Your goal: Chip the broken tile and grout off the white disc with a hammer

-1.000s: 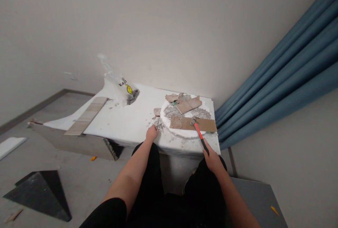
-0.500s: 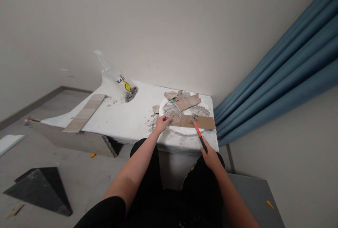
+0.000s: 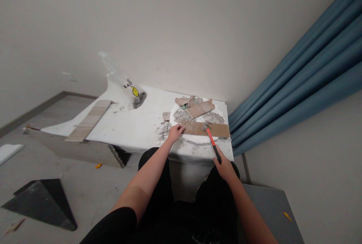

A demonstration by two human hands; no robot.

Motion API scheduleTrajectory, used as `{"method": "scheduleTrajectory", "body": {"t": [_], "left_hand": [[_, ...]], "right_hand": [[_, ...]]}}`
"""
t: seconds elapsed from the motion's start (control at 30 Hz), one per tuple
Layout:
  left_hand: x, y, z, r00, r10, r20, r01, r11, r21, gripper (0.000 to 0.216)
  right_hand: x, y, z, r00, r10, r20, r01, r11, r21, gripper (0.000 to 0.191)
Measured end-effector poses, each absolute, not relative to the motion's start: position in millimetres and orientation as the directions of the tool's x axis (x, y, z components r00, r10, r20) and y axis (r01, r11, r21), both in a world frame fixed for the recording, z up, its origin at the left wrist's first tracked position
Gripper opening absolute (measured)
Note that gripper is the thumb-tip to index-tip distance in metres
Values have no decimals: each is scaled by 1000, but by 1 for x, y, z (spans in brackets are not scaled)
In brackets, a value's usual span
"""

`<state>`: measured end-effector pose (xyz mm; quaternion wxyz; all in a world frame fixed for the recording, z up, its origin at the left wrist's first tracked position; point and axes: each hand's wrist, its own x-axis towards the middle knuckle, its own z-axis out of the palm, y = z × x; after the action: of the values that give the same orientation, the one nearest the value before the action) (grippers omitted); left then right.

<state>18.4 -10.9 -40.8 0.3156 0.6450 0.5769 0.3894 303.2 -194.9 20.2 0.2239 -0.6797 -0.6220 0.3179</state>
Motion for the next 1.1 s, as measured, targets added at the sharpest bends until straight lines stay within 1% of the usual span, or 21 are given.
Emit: {"method": "scheduleTrajectory", "body": {"t": [0.3, 0.5, 0.63, 0.77, 0.97, 1.1], "left_hand": [[20, -8, -46, 44, 986, 163, 578, -158, 800, 23], [21, -7, -50, 182, 957, 225, 665, -289, 689, 20], [21, -10, -51, 212, 935, 286, 699, -349, 624, 23], [23, -16, -50, 231, 926, 297, 722, -368, 586, 25], [27, -20, -49, 218, 922, 319, 746, -368, 555, 27], [27, -22, -49, 213, 922, 323, 746, -367, 555, 26]], "right_hand": [[302, -196, 24, 40, 982, -186, 712, -158, -684, 72], [302, -193, 25, 28, 988, -153, 716, -126, -687, 68], [297, -191, 38, 40, 988, -150, 715, -133, -687, 63], [281, -191, 59, -17, 992, -122, 711, -73, -700, 62], [244, -183, 80, -147, 978, -145, 718, 4, -696, 62], [233, -178, 88, -113, 975, -191, 774, -34, -632, 64]]}}
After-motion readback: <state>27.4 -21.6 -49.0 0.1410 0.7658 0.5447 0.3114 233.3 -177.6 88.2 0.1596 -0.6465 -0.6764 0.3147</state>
